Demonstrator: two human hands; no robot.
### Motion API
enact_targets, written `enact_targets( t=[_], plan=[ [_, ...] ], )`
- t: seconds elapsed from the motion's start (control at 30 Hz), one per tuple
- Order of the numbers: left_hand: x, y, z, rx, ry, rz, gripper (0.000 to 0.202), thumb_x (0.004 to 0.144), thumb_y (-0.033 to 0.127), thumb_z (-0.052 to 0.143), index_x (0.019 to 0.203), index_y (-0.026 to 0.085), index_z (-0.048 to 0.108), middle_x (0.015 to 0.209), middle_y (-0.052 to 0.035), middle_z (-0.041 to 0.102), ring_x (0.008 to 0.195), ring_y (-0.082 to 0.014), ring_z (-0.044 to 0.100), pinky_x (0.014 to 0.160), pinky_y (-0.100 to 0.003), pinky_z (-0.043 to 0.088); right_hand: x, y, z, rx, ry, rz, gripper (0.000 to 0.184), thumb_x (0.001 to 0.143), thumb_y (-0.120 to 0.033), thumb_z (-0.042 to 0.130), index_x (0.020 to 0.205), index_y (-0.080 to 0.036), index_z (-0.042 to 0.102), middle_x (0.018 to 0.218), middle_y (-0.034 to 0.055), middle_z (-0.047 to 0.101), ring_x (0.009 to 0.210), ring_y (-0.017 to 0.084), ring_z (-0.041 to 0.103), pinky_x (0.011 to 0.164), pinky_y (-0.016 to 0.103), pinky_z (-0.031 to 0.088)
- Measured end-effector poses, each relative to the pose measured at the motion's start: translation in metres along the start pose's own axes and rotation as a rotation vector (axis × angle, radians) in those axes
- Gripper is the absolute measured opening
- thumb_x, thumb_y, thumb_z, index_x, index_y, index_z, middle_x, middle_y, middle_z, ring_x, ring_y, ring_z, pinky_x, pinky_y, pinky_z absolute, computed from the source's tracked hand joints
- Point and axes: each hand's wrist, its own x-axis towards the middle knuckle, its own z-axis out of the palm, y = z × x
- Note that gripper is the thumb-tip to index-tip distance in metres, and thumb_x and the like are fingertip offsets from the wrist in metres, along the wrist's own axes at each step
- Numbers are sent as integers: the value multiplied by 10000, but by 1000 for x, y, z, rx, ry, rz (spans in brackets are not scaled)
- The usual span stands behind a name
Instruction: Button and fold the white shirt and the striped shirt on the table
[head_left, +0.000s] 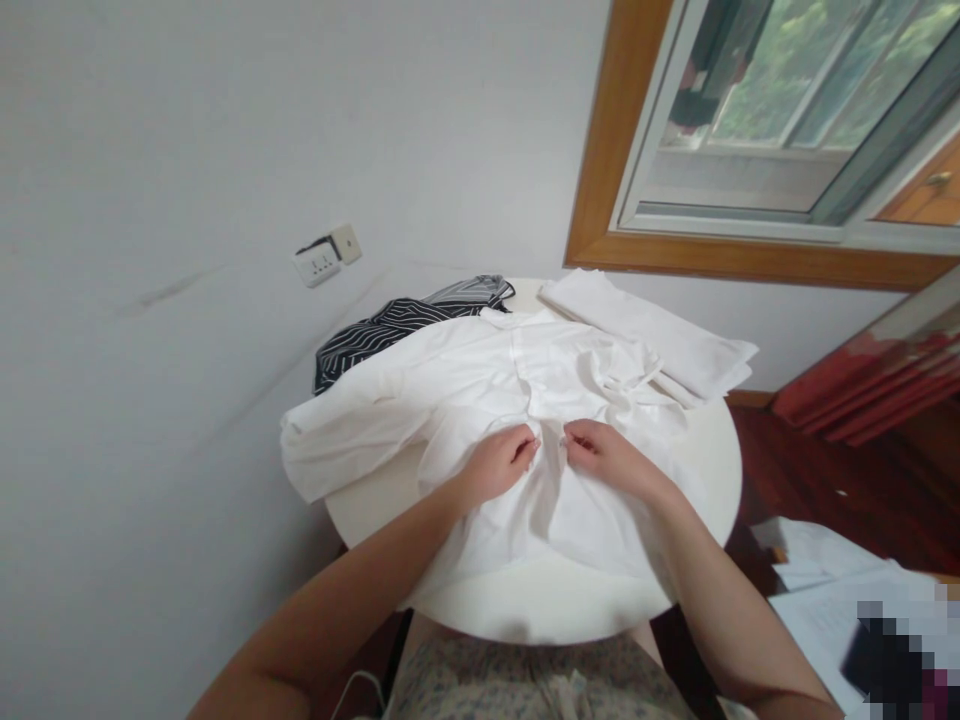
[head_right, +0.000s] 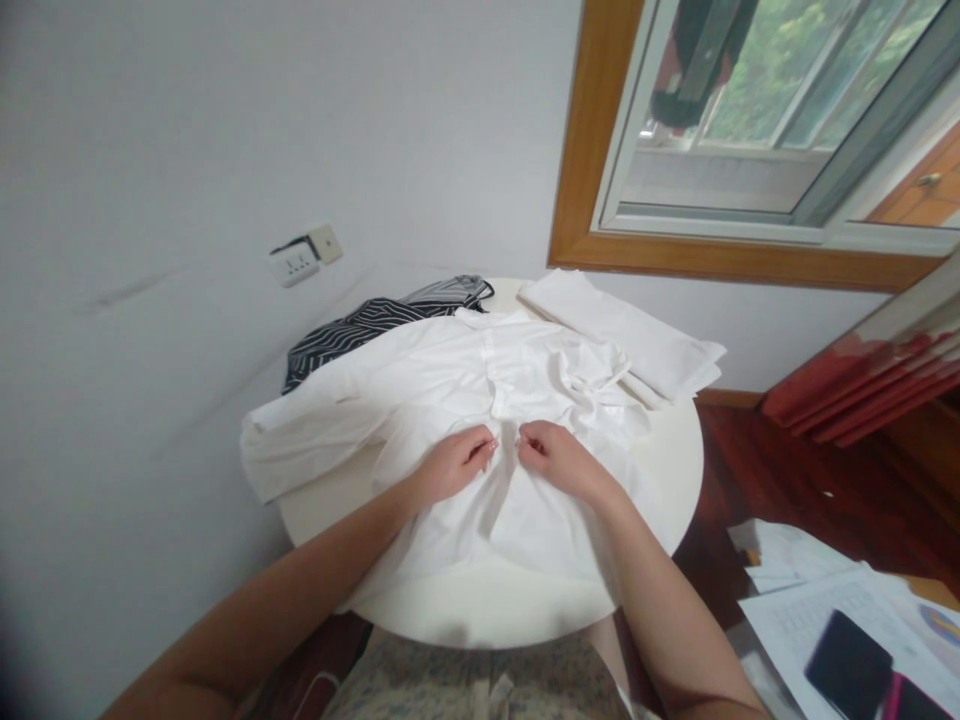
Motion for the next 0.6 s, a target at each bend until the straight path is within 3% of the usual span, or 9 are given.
enact_targets(
  t=[0.17, 0.33, 0.6],
  plan=[
    [0, -1, -4, -99, -9, 19, 246, 922, 298, 377, 713, 214, 478, 672, 10, 558, 687, -141, 532, 666, -255, 399, 1, -7, 11, 91, 15, -111, 168, 864, -209, 449, 700, -190, 482, 680, -25, 486, 648, 121, 457, 615, 227, 342],
    [1, -6, -5, -207, -72, 22, 273, 903, 353, 431, 704, 188, 519, 640, 27, 509, 632, -120, 474, 614, -243, 361, 3, -7, 26, 46, 42, -104, 153, 857, -174, 464, 705, -192, 476, 690, -15, 492, 674, 130, 476, 650, 238, 354],
    [-1, -12, -1, -305, -118, 32, 304, 893, 382, 465, 692, 163, 531, 603, 44, 428, 580, -92, 386, 548, -221, 294, 3, -4, 26, 65, 68, -103, 149, 842, -149, 483, 700, -192, 468, 680, -14, 491, 655, 127, 468, 643, 239, 350]
  ],
)
